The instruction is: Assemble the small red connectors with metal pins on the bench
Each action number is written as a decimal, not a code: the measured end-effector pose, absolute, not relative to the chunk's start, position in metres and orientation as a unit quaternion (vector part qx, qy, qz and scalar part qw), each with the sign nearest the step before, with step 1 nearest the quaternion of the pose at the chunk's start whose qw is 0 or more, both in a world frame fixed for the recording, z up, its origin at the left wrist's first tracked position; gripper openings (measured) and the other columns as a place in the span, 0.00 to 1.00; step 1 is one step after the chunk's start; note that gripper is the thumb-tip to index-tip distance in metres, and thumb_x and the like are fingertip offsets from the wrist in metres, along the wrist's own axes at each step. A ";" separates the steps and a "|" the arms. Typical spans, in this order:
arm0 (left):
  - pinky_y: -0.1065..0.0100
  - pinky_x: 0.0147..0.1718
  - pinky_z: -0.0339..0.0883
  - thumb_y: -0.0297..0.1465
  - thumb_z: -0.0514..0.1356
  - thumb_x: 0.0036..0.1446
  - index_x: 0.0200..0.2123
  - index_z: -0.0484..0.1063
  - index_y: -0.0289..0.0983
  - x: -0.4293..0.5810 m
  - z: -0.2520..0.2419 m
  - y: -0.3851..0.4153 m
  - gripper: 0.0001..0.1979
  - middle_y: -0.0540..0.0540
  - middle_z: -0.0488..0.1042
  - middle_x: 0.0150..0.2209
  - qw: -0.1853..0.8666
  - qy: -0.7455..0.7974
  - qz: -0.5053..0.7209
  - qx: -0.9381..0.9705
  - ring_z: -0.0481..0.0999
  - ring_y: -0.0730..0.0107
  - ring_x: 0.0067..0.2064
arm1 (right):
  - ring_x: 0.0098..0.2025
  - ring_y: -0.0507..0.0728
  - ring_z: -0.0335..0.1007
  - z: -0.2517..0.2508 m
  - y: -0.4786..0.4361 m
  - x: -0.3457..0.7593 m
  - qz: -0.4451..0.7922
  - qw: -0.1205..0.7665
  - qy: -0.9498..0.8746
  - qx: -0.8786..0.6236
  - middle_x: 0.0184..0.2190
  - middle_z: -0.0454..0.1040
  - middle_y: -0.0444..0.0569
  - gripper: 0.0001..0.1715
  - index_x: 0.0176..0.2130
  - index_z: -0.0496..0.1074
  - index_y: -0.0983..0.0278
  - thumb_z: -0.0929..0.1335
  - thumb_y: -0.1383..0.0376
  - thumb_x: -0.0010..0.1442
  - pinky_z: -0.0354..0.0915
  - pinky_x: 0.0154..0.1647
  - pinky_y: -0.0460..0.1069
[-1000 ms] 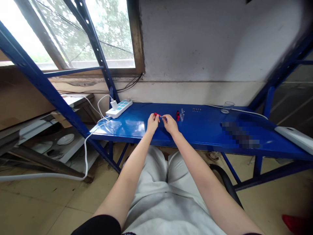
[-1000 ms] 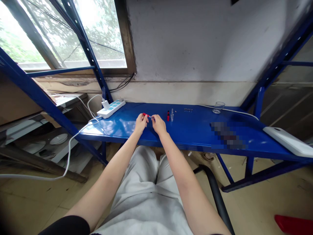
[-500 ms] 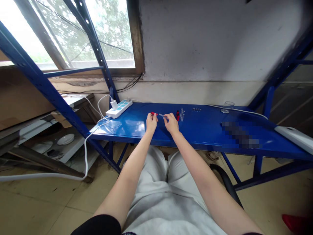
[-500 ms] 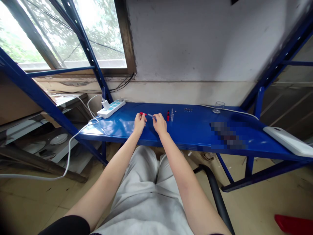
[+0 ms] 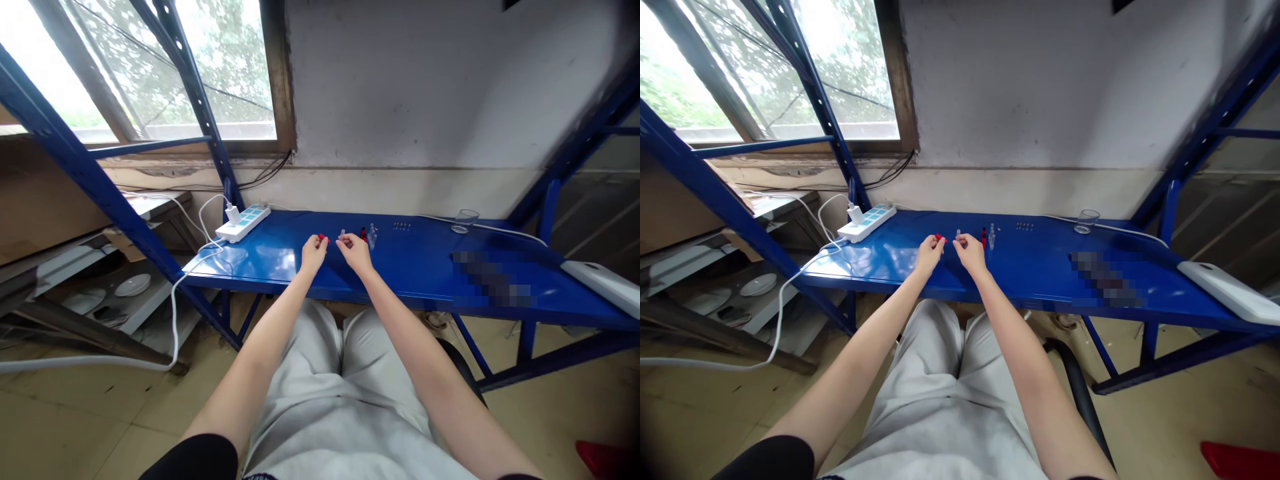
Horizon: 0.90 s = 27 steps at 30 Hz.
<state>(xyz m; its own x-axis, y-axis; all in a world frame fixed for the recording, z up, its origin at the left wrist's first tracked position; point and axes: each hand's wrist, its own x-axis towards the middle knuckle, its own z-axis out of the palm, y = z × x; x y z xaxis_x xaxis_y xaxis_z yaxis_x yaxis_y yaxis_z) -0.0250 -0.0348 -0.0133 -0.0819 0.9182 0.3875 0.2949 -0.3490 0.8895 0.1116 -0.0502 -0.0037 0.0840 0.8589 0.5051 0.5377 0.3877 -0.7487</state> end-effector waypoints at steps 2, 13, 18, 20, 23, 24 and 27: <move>0.73 0.24 0.55 0.39 0.54 0.54 0.26 0.64 0.37 -0.023 -0.014 -0.034 0.11 0.53 0.65 0.19 0.249 0.493 0.522 0.650 0.64 0.76 0.22 | 0.30 0.53 0.70 0.002 -0.055 0.125 0.191 0.482 -0.659 -0.544 0.29 0.75 0.49 0.11 0.35 0.73 0.65 0.67 0.62 0.51 0.65 0.34 0.47; 0.70 0.24 0.54 0.38 0.58 0.49 0.21 0.68 0.37 0.027 -0.005 -0.041 0.12 0.49 0.69 0.23 0.179 0.502 0.365 0.764 0.66 0.72 0.25 | 0.30 0.54 0.71 -0.008 -0.066 0.187 0.127 0.380 -0.656 -0.640 0.26 0.75 0.48 0.08 0.29 0.74 0.64 0.69 0.62 0.49 0.63 0.31 0.46; 0.69 0.25 0.57 0.35 0.60 0.48 0.19 0.68 0.37 0.050 -0.012 -0.034 0.11 0.46 0.69 0.25 0.143 0.510 0.375 0.761 0.67 0.69 0.28 | 0.30 0.54 0.69 -0.014 -0.066 0.186 0.086 0.376 -0.630 -0.674 0.26 0.74 0.48 0.09 0.29 0.74 0.63 0.68 0.60 0.50 0.60 0.28 0.46; 0.69 0.26 0.58 0.35 0.60 0.48 0.19 0.68 0.37 0.053 -0.015 -0.031 0.11 0.45 0.68 0.24 0.138 0.514 0.373 0.760 0.68 0.68 0.29 | 0.30 0.54 0.69 -0.015 -0.065 0.186 0.076 0.367 -0.628 -0.682 0.26 0.74 0.48 0.10 0.30 0.74 0.63 0.68 0.60 0.50 0.59 0.28 0.46; 0.68 0.28 0.59 0.34 0.60 0.48 0.19 0.69 0.37 0.054 -0.018 -0.031 0.10 0.44 0.68 0.25 0.131 0.517 0.367 0.762 0.68 0.66 0.30 | 0.31 0.55 0.69 -0.016 -0.063 0.186 0.064 0.351 -0.626 -0.693 0.26 0.74 0.48 0.09 0.31 0.75 0.63 0.68 0.60 0.51 0.59 0.28 0.46; 0.68 0.28 0.60 0.34 0.61 0.48 0.19 0.69 0.37 0.054 -0.017 -0.031 0.10 0.44 0.68 0.25 0.128 0.517 0.363 0.764 0.68 0.66 0.31 | 0.31 0.55 0.69 -0.017 -0.063 0.187 0.062 0.345 -0.626 -0.697 0.27 0.74 0.48 0.09 0.31 0.75 0.62 0.68 0.61 0.51 0.59 0.28 0.46; 0.67 0.30 0.61 0.35 0.61 0.47 0.21 0.70 0.37 0.053 -0.016 -0.033 0.09 0.44 0.68 0.27 0.119 0.516 0.348 0.773 0.68 0.65 0.33 | 0.31 0.55 0.69 -0.017 -0.062 0.186 0.060 0.334 -0.624 -0.704 0.28 0.75 0.49 0.09 0.31 0.75 0.62 0.67 0.61 0.51 0.58 0.28 0.46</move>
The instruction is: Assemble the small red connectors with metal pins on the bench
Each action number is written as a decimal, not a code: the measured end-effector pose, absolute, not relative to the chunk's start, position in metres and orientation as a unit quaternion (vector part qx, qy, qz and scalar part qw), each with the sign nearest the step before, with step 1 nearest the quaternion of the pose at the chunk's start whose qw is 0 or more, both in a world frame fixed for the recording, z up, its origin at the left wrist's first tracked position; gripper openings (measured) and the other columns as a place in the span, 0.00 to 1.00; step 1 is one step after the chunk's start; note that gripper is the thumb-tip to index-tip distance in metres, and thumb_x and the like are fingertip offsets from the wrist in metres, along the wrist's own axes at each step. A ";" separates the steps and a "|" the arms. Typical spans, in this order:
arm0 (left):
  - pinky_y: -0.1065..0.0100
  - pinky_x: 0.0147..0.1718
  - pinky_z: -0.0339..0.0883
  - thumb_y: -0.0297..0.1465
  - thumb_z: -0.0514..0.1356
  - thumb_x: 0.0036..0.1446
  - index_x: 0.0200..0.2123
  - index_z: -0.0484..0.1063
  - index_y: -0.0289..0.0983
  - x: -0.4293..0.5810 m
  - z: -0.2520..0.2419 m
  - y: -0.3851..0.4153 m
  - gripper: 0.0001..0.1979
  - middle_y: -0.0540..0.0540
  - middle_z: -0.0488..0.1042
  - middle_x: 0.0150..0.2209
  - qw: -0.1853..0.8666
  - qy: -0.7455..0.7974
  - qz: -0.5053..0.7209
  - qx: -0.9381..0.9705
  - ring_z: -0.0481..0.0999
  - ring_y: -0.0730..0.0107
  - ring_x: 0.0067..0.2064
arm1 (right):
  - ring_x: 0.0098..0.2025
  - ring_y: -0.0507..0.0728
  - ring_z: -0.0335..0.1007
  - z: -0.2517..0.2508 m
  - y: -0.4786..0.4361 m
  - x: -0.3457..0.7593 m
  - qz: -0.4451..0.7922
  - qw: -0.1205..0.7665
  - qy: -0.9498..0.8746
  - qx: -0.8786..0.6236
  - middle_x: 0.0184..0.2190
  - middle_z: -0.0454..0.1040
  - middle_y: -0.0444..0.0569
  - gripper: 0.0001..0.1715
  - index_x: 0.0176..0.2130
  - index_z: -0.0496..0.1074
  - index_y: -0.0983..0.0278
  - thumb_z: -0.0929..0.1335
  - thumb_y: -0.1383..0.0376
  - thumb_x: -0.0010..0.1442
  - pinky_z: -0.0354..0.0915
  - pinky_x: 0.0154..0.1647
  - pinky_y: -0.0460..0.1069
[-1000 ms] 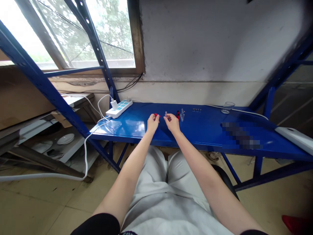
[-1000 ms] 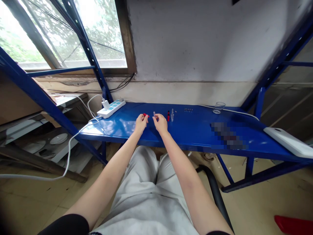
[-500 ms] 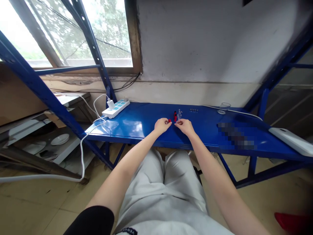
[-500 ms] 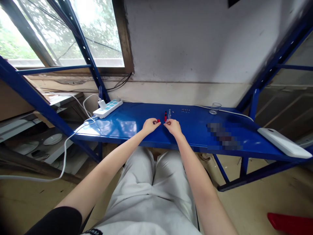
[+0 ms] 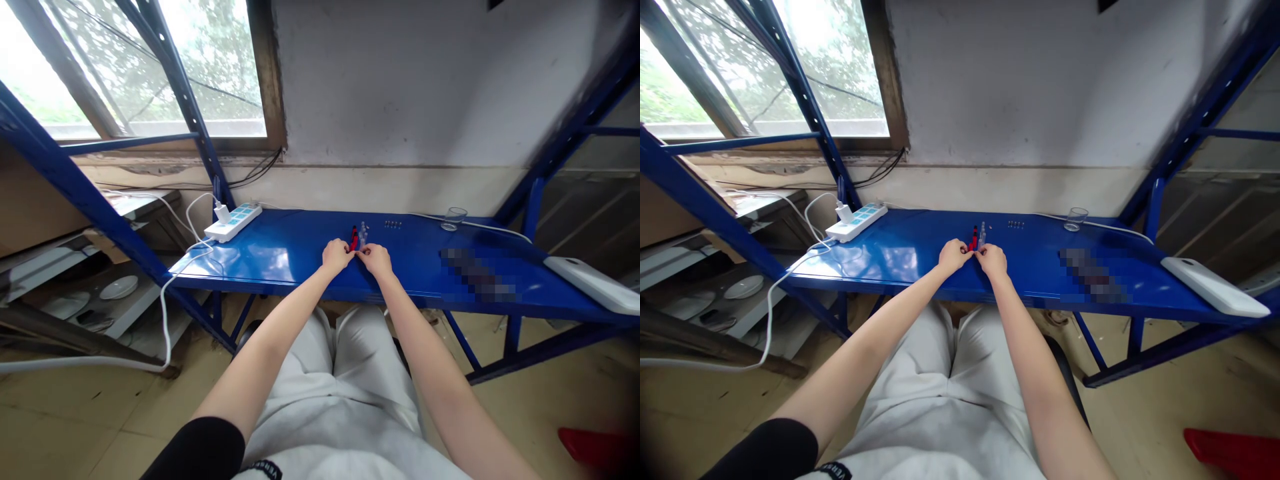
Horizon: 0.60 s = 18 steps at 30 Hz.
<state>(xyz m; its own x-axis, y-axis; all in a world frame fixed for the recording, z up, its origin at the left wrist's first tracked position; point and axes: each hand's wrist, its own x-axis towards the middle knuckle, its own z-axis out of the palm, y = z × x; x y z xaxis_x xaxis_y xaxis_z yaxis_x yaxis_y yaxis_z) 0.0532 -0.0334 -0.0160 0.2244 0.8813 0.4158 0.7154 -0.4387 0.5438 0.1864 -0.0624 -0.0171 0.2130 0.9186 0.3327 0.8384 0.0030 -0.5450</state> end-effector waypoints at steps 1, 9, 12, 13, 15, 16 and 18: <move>0.67 0.30 0.61 0.35 0.61 0.47 0.21 0.70 0.37 0.053 -0.016 -0.034 0.09 0.44 0.69 0.27 0.114 0.515 0.344 0.777 0.68 0.65 0.33 | 0.31 0.55 0.69 -0.017 -0.063 0.186 0.060 0.333 -0.624 -0.704 0.28 0.75 0.49 0.09 0.31 0.75 0.63 0.67 0.60 0.51 0.58 0.28 0.46; 0.65 0.33 0.62 0.34 0.61 0.48 0.28 0.69 0.37 0.047 -0.013 -0.037 0.07 0.43 0.70 0.30 0.097 0.520 0.315 0.788 0.68 0.63 0.36 | 0.31 0.55 0.69 -0.019 -0.065 0.187 0.058 0.333 -0.641 -0.690 0.25 0.73 0.47 0.11 0.32 0.74 0.64 0.67 0.60 0.52 0.58 0.29 0.47; 0.65 0.36 0.62 0.32 0.59 0.50 0.36 0.68 0.36 0.041 -0.008 -0.045 0.09 0.43 0.70 0.35 0.039 0.482 0.333 0.809 0.68 0.62 0.39 | 0.31 0.55 0.68 -0.020 -0.065 0.188 0.057 0.334 -0.643 -0.687 0.25 0.72 0.47 0.11 0.32 0.73 0.64 0.66 0.60 0.52 0.58 0.29 0.46; 0.64 0.37 0.61 0.31 0.57 0.51 0.38 0.67 0.36 0.039 -0.006 -0.049 0.10 0.42 0.70 0.37 0.017 0.462 0.333 0.821 0.68 0.62 0.40 | 0.30 0.54 0.68 -0.020 -0.065 0.188 0.057 0.335 -0.644 -0.686 0.24 0.72 0.47 0.11 0.32 0.73 0.64 0.66 0.60 0.52 0.58 0.28 0.46; 0.63 0.40 0.61 0.31 0.54 0.54 0.44 0.65 0.35 0.035 -0.004 -0.056 0.13 0.41 0.69 0.41 -0.017 0.430 0.320 0.844 0.67 0.61 0.42 | 0.30 0.54 0.68 -0.020 -0.066 0.188 0.056 0.337 -0.645 -0.683 0.24 0.72 0.46 0.10 0.32 0.73 0.64 0.66 0.60 0.52 0.57 0.28 0.46; 0.63 0.41 0.60 0.30 0.52 0.55 0.47 0.64 0.35 0.034 -0.003 -0.059 0.16 0.40 0.69 0.43 -0.030 0.418 0.310 0.853 0.66 0.61 0.44 | 0.30 0.54 0.68 -0.020 -0.066 0.188 0.057 0.339 -0.645 -0.683 0.24 0.72 0.46 0.10 0.32 0.73 0.64 0.66 0.60 0.52 0.57 0.28 0.46; 0.63 0.42 0.60 0.29 0.49 0.57 0.54 0.60 0.36 0.032 -0.003 -0.062 0.20 0.40 0.67 0.48 -0.045 0.403 0.290 0.867 0.65 0.60 0.46 | 0.30 0.54 0.68 -0.020 -0.066 0.188 0.060 0.340 -0.643 -0.684 0.24 0.72 0.46 0.10 0.32 0.73 0.63 0.66 0.60 0.51 0.57 0.28 0.46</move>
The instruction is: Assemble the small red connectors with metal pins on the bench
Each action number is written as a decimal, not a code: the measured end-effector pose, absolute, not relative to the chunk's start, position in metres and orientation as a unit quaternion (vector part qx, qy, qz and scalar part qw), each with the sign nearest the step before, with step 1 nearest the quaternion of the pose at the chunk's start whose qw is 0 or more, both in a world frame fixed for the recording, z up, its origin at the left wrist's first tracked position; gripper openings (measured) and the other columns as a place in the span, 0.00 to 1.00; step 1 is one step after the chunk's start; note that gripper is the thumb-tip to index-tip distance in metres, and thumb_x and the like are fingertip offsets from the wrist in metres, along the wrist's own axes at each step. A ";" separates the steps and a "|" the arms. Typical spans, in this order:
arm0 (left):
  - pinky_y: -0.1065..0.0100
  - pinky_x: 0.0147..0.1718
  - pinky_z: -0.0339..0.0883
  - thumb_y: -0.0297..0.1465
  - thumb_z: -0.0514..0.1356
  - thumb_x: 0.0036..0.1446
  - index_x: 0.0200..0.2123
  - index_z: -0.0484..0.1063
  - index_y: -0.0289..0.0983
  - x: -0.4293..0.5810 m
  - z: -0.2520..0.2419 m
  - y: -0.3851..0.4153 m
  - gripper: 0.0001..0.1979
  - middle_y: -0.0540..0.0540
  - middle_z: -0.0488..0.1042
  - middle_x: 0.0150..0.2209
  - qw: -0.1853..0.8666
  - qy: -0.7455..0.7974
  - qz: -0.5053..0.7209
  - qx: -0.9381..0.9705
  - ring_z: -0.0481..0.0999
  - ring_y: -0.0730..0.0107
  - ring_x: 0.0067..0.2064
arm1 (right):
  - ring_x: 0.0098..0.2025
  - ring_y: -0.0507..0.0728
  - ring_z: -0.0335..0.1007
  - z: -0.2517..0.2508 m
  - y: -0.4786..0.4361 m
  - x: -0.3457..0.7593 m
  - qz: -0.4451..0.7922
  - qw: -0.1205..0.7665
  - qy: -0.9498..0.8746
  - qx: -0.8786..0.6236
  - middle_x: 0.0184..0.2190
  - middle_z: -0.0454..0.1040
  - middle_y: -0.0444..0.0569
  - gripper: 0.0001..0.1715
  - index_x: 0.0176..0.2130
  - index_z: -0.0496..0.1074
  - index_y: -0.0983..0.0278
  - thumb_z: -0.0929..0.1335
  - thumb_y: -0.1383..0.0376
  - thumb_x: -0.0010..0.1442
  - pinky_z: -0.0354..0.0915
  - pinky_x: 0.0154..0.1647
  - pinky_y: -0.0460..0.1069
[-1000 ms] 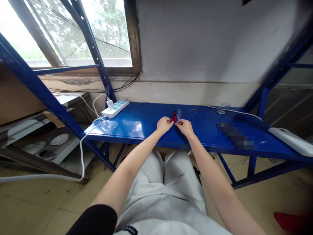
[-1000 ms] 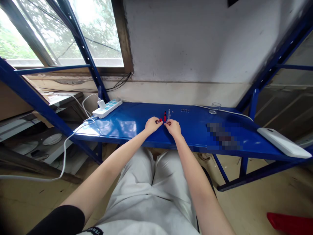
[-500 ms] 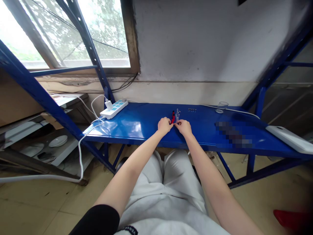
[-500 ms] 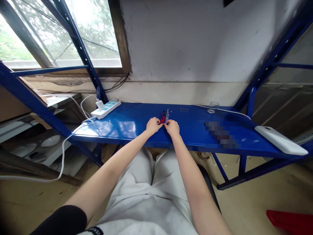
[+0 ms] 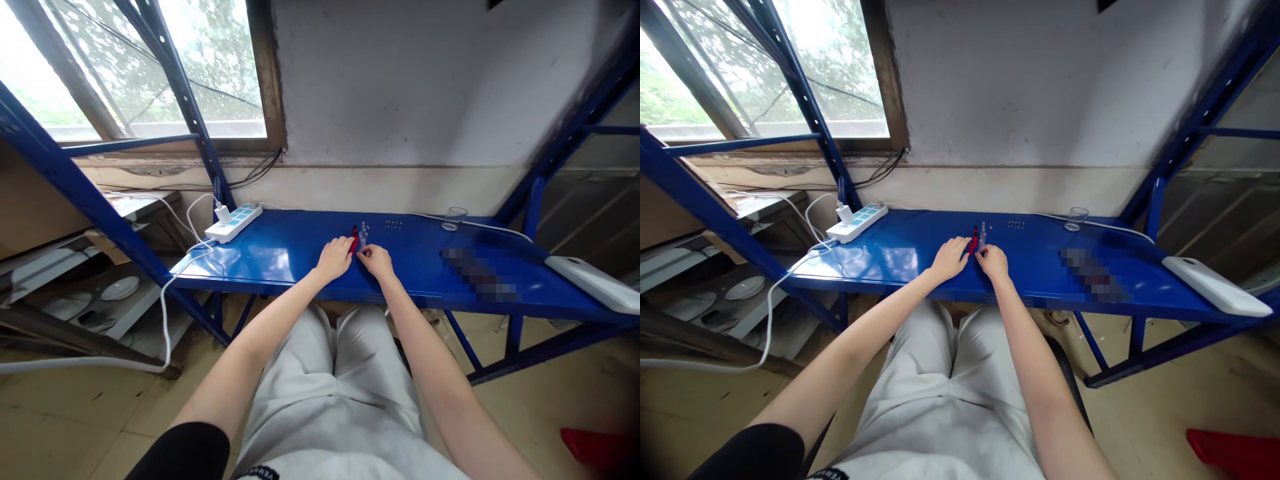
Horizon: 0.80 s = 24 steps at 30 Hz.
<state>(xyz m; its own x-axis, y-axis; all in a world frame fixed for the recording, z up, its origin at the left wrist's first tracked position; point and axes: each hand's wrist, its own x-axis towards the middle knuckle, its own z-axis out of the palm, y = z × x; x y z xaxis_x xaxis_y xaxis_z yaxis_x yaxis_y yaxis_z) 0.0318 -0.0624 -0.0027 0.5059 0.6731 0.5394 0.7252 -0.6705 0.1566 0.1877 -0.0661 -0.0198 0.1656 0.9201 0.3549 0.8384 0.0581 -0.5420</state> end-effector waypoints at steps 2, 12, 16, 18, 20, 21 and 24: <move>0.64 0.42 0.59 0.27 0.46 0.59 0.58 0.56 0.38 0.031 -0.004 -0.063 0.23 0.41 0.65 0.51 0.053 -0.396 -0.268 -0.877 0.65 0.61 0.47 | 0.30 0.54 0.68 -0.019 -0.066 0.188 0.064 0.338 -0.641 -0.686 0.24 0.72 0.46 0.10 0.32 0.73 0.63 0.66 0.60 0.51 0.57 0.28 0.46; 0.64 0.43 0.60 0.29 0.46 0.60 0.50 0.67 0.38 0.028 -0.003 -0.056 0.17 0.42 0.68 0.46 0.038 -0.378 -0.273 -0.884 0.66 0.64 0.45 | 0.29 0.54 0.67 -0.021 -0.065 0.189 0.060 0.337 -0.642 -0.686 0.24 0.72 0.46 0.11 0.32 0.73 0.63 0.66 0.59 0.52 0.56 0.26 0.46; 0.64 0.42 0.61 0.29 0.49 0.59 0.40 0.70 0.38 0.019 -0.002 -0.050 0.12 0.44 0.71 0.39 0.007 -0.386 -0.300 -0.872 0.67 0.65 0.42 | 0.28 0.53 0.67 -0.021 -0.065 0.189 0.059 0.339 -0.641 -0.686 0.24 0.72 0.46 0.11 0.32 0.73 0.63 0.66 0.59 0.52 0.56 0.26 0.46; 0.64 0.41 0.61 0.30 0.51 0.58 0.38 0.70 0.38 0.010 -0.002 -0.044 0.09 0.44 0.71 0.38 -0.014 -0.383 -0.316 -0.868 0.67 0.64 0.41 | 0.28 0.53 0.67 -0.020 -0.066 0.189 0.061 0.341 -0.640 -0.685 0.24 0.72 0.46 0.11 0.31 0.73 0.63 0.65 0.59 0.52 0.56 0.25 0.46; 0.64 0.42 0.61 0.30 0.53 0.57 0.37 0.70 0.38 -0.002 -0.003 -0.038 0.07 0.44 0.71 0.37 -0.031 -0.384 -0.345 -0.856 0.67 0.64 0.41 | 0.28 0.54 0.67 -0.019 -0.066 0.189 0.067 0.342 -0.637 -0.687 0.24 0.72 0.47 0.11 0.32 0.73 0.63 0.65 0.60 0.52 0.56 0.25 0.46; 0.64 0.42 0.61 0.30 0.53 0.56 0.36 0.70 0.38 -0.008 -0.003 -0.035 0.07 0.44 0.72 0.36 -0.039 -0.389 -0.367 -0.844 0.68 0.65 0.40 | 0.28 0.54 0.67 -0.018 -0.067 0.188 0.071 0.341 -0.636 -0.688 0.24 0.72 0.47 0.11 0.32 0.73 0.63 0.65 0.60 0.52 0.56 0.25 0.46; 0.65 0.40 0.62 0.29 0.55 0.54 0.34 0.69 0.37 -0.025 -0.006 -0.030 0.04 0.45 0.72 0.34 -0.064 -0.423 -0.440 -0.790 0.69 0.66 0.38 | 0.28 0.54 0.67 -0.016 -0.068 0.187 0.084 0.335 -0.631 -0.694 0.25 0.72 0.48 0.10 0.32 0.73 0.64 0.65 0.61 0.52 0.56 0.25 0.46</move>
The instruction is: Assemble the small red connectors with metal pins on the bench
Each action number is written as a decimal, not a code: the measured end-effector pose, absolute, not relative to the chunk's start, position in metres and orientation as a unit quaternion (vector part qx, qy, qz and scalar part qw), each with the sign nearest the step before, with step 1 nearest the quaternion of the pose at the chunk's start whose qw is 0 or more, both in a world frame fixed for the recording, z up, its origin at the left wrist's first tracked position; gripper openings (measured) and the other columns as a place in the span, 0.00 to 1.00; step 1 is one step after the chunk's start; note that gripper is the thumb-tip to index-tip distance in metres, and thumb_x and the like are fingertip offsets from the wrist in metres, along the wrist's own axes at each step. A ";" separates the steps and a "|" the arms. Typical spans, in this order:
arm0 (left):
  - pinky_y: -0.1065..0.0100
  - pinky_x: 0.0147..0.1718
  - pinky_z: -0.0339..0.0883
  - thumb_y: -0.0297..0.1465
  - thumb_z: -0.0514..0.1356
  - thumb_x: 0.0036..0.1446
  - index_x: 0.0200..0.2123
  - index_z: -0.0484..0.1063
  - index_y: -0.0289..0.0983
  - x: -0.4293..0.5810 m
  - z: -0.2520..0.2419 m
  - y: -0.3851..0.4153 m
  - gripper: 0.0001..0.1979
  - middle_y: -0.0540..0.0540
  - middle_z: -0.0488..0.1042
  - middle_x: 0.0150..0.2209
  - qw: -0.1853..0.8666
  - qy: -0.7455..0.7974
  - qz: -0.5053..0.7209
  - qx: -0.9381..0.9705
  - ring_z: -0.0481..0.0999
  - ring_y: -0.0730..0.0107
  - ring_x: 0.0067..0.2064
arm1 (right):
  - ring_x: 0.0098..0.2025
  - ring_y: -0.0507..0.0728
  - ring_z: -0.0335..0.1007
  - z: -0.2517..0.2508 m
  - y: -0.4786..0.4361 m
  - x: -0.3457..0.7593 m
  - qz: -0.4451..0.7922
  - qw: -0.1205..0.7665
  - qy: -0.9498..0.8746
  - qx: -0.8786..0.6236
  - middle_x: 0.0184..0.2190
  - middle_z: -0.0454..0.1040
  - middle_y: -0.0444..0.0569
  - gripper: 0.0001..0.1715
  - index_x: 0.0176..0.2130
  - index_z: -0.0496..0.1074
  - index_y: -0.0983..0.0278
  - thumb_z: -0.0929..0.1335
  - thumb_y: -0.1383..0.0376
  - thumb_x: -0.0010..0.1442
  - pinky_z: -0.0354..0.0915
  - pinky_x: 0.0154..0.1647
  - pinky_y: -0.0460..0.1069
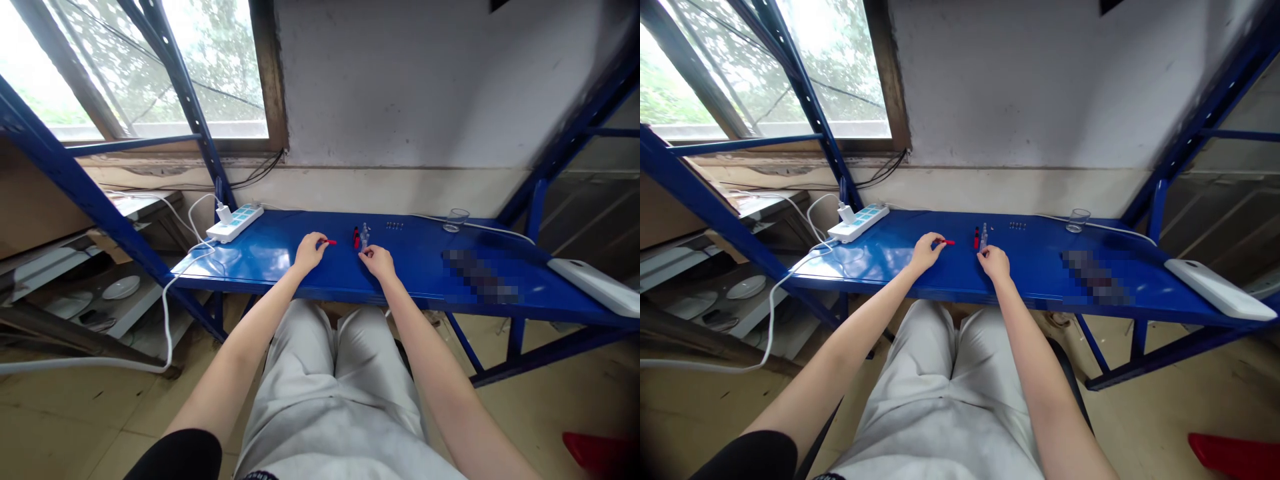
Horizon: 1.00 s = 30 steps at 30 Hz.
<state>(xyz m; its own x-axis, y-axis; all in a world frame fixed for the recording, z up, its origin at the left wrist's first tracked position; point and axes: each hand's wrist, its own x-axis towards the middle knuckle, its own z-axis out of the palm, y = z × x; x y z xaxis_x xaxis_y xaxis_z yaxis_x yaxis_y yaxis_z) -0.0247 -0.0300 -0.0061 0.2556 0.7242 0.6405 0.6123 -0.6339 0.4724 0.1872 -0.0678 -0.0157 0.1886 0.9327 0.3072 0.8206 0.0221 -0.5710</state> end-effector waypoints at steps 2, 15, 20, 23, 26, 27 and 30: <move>0.65 0.40 0.62 0.29 0.56 0.54 0.33 0.69 0.37 -0.032 -0.008 -0.031 0.04 0.46 0.72 0.33 0.081 0.446 0.478 0.752 0.69 0.67 0.37 | 0.28 0.54 0.66 -0.015 -0.069 0.187 0.089 0.333 -0.627 -0.699 0.25 0.72 0.48 0.10 0.31 0.72 0.63 0.64 0.61 0.53 0.55 0.25 0.46; 0.71 0.35 0.63 0.33 0.58 0.52 0.31 0.70 0.37 -0.043 -0.006 -0.040 0.06 0.48 0.73 0.31 0.209 0.455 0.610 0.614 0.71 0.73 0.34 | 0.27 0.55 0.67 0.011 -0.074 0.141 -0.040 0.351 -0.715 -0.603 0.29 0.73 0.51 0.14 0.38 0.65 0.64 0.57 0.59 0.62 0.52 0.26 0.46; 0.71 0.36 0.64 0.33 0.58 0.52 0.31 0.71 0.36 -0.043 -0.010 -0.035 0.07 0.48 0.73 0.31 0.228 0.430 0.597 0.637 0.71 0.73 0.33 | 0.27 0.53 0.67 0.004 -0.059 0.120 -0.038 0.319 -0.734 -0.598 0.29 0.73 0.48 0.12 0.37 0.64 0.63 0.58 0.60 0.62 0.51 0.25 0.45; 0.70 0.36 0.64 0.33 0.59 0.51 0.31 0.72 0.36 -0.042 -0.012 -0.034 0.07 0.47 0.74 0.31 0.251 0.418 0.588 0.646 0.71 0.73 0.33 | 0.27 0.53 0.67 -0.003 -0.058 0.118 -0.042 0.281 -0.738 -0.612 0.29 0.73 0.48 0.10 0.36 0.65 0.63 0.59 0.61 0.61 0.50 0.24 0.45; 0.70 0.36 0.65 0.33 0.59 0.50 0.31 0.73 0.36 -0.042 -0.012 -0.034 0.06 0.47 0.75 0.31 0.259 0.412 0.582 0.652 0.72 0.72 0.33 | 0.28 0.54 0.68 -0.005 -0.061 0.119 -0.061 0.248 -0.741 -0.621 0.29 0.74 0.49 0.10 0.37 0.65 0.63 0.59 0.61 0.61 0.50 0.24 0.46; 0.69 0.37 0.65 0.33 0.59 0.50 0.31 0.73 0.36 -0.043 -0.012 -0.034 0.07 0.47 0.75 0.31 0.257 0.413 0.582 0.651 0.72 0.72 0.33 | 0.28 0.54 0.68 -0.005 -0.062 0.119 -0.066 0.237 -0.742 -0.623 0.30 0.74 0.49 0.10 0.37 0.65 0.63 0.59 0.61 0.61 0.50 0.24 0.46; 0.69 0.36 0.64 0.33 0.59 0.51 0.31 0.73 0.36 -0.043 -0.010 -0.036 0.07 0.47 0.75 0.31 0.249 0.419 0.592 0.642 0.72 0.72 0.33 | 0.29 0.55 0.68 -0.004 -0.063 0.118 -0.069 0.211 -0.745 -0.630 0.31 0.74 0.50 0.10 0.38 0.65 0.64 0.59 0.61 0.62 0.51 0.26 0.46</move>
<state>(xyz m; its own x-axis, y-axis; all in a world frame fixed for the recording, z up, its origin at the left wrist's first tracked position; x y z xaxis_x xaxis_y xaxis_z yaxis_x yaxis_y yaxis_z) -0.0434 -0.0359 -0.0099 -0.0517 0.8325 0.5516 0.2434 -0.5252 0.8154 0.1184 -0.0628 -0.0044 -0.1184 0.9085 0.4007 0.9666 0.1978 -0.1629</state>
